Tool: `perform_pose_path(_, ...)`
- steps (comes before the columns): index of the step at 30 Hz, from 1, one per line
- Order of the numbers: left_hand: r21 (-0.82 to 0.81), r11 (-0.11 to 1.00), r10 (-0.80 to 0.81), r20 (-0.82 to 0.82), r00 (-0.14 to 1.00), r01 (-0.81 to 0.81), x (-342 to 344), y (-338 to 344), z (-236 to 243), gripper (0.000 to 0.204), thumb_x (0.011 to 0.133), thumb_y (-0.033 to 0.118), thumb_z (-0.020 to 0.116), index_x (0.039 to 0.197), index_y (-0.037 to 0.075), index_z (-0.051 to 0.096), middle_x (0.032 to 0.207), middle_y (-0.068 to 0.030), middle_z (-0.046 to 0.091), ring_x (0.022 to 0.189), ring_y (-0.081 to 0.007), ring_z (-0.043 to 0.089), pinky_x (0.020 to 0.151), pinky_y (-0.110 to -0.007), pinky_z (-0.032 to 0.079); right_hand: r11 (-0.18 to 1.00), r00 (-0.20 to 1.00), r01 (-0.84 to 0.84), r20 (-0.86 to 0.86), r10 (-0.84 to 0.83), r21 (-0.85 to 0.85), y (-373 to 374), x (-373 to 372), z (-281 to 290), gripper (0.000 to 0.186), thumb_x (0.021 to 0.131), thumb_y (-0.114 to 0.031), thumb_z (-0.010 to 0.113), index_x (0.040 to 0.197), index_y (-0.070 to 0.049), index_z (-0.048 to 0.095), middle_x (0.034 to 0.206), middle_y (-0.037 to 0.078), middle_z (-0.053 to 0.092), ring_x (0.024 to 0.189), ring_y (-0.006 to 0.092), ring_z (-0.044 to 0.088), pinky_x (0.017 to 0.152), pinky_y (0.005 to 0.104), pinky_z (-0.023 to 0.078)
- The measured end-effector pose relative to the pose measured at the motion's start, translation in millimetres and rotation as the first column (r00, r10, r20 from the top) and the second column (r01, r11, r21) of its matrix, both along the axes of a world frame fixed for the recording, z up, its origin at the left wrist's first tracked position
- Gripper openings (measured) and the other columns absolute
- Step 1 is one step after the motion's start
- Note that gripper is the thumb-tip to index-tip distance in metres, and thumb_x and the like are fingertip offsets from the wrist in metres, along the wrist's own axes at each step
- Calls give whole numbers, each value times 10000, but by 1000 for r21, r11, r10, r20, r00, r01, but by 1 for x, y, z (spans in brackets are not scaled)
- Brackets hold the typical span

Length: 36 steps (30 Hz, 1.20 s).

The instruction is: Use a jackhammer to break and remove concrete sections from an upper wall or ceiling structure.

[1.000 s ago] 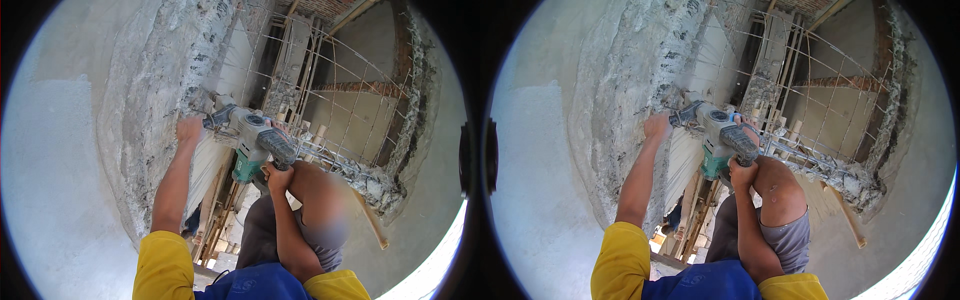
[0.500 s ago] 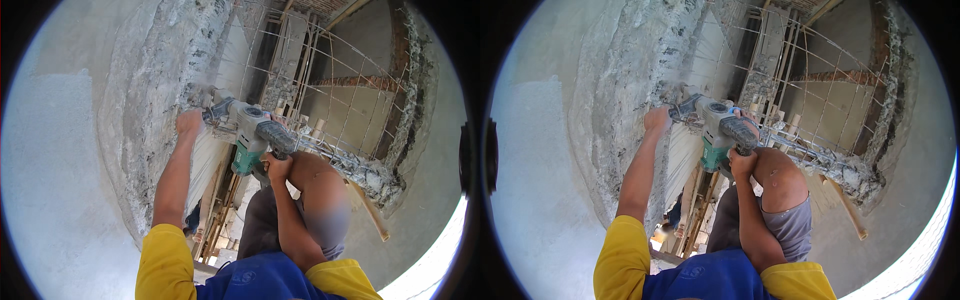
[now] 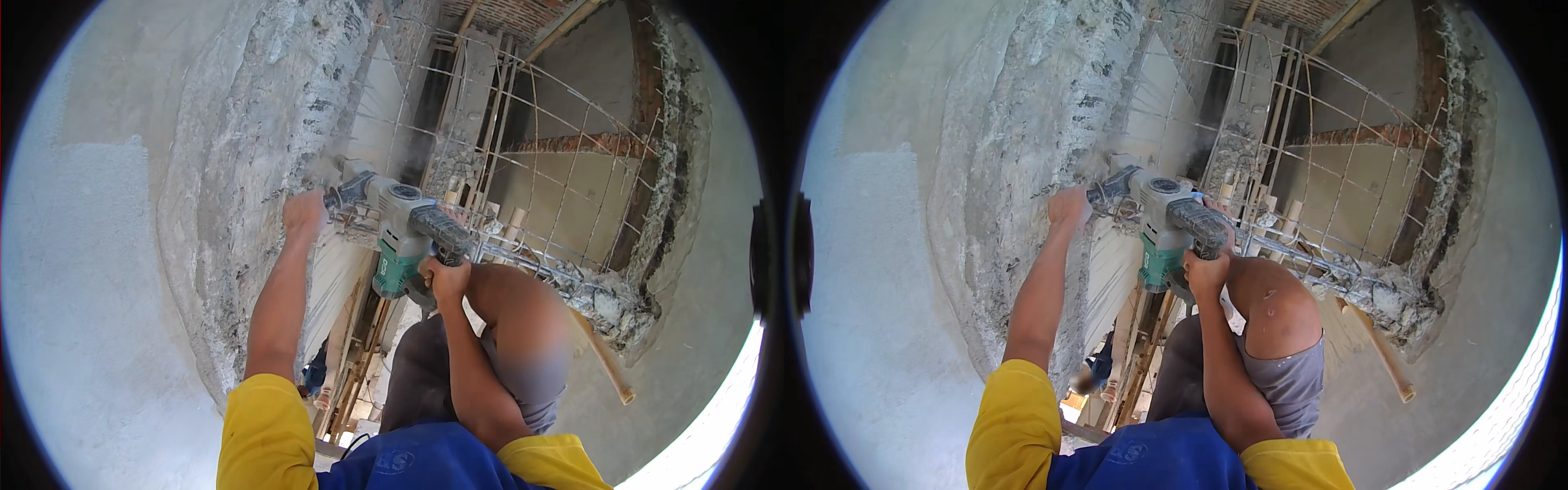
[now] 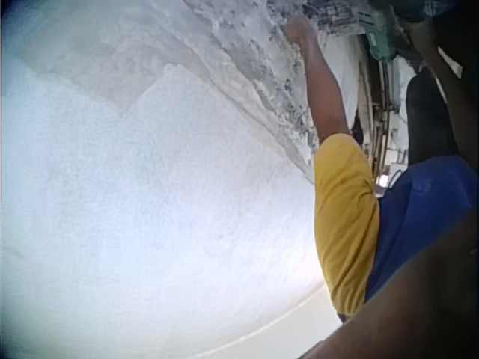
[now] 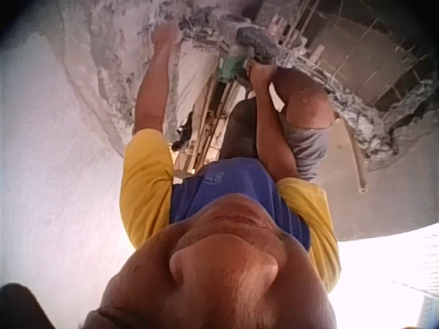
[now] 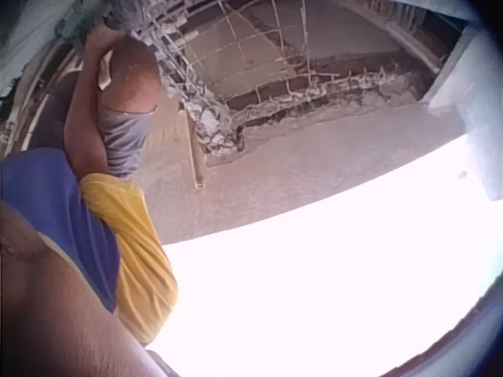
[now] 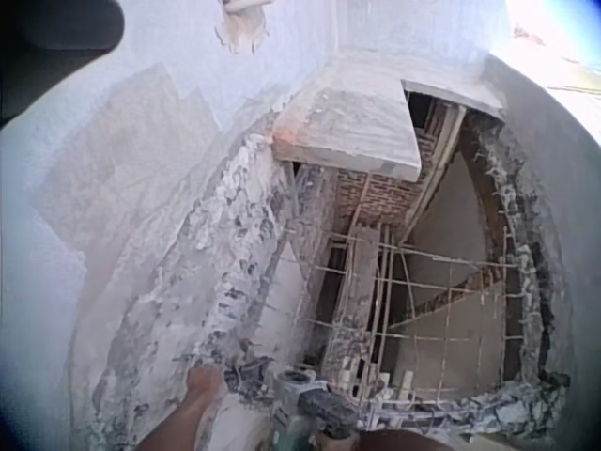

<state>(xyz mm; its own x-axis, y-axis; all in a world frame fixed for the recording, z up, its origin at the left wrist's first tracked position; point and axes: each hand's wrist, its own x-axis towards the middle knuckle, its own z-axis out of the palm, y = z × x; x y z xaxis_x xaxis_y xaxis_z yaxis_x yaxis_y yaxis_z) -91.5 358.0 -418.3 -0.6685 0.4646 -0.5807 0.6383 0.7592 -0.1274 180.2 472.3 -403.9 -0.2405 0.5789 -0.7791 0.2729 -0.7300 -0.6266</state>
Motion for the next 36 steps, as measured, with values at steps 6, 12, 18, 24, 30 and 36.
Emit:
perform_pose_path(6,54,999,4,-58,998,-1,15,3,-1,204,775,92,538,909,94,691,878,-169,684,847,-339,672,726,-443,533,996,999,38,34,-41,84,-9,12,-12,123,680,13,650,774,21,572,586,65,559,395,142,496,350,286,373)
perform_pose_path(12,11,1000,-2,-42,999,3,-5,7,-2,212,784,101,530,908,99,703,899,-162,686,856,-345,671,735,-438,537,999,999,17,39,-18,38,5,-10,0,112,682,5,653,751,9,566,568,53,546,395,131,479,360,264,348)
perform_pose_path(18,-16,1000,13,-9,1000,-14,14,-21,4,241,796,110,532,967,143,697,936,-144,688,898,-310,670,758,-424,534,993,999,4,48,-10,115,-21,-3,-4,89,685,-38,663,689,-5,580,538,25,536,397,116,480,377,286,357)
perform_pose_path(24,-51,998,44,8,999,-43,14,-22,0,256,789,98,537,992,140,688,954,-151,682,913,-319,663,752,-439,530,995,990,-18,143,3,101,-40,14,4,139,677,-72,693,732,26,611,586,30,571,453,135,522,443,316,403)
perform_pose_path(30,7,998,61,-76,995,-60,-1,-34,-17,236,786,119,544,950,164,707,897,-137,690,860,-322,672,737,-434,533,992,1000,-18,25,15,127,-34,-17,-4,128,732,-9,660,683,-22,543,562,18,521,419,104,469,374,261,329)
perform_pose_path(36,55,992,120,-37,992,-117,18,-32,-2,234,777,150,580,967,206,706,916,-110,691,886,-295,670,766,-422,526,994,986,-102,136,97,27,-40,11,18,168,693,-64,682,818,45,650,691,108,660,578,180,606,571,332,463)
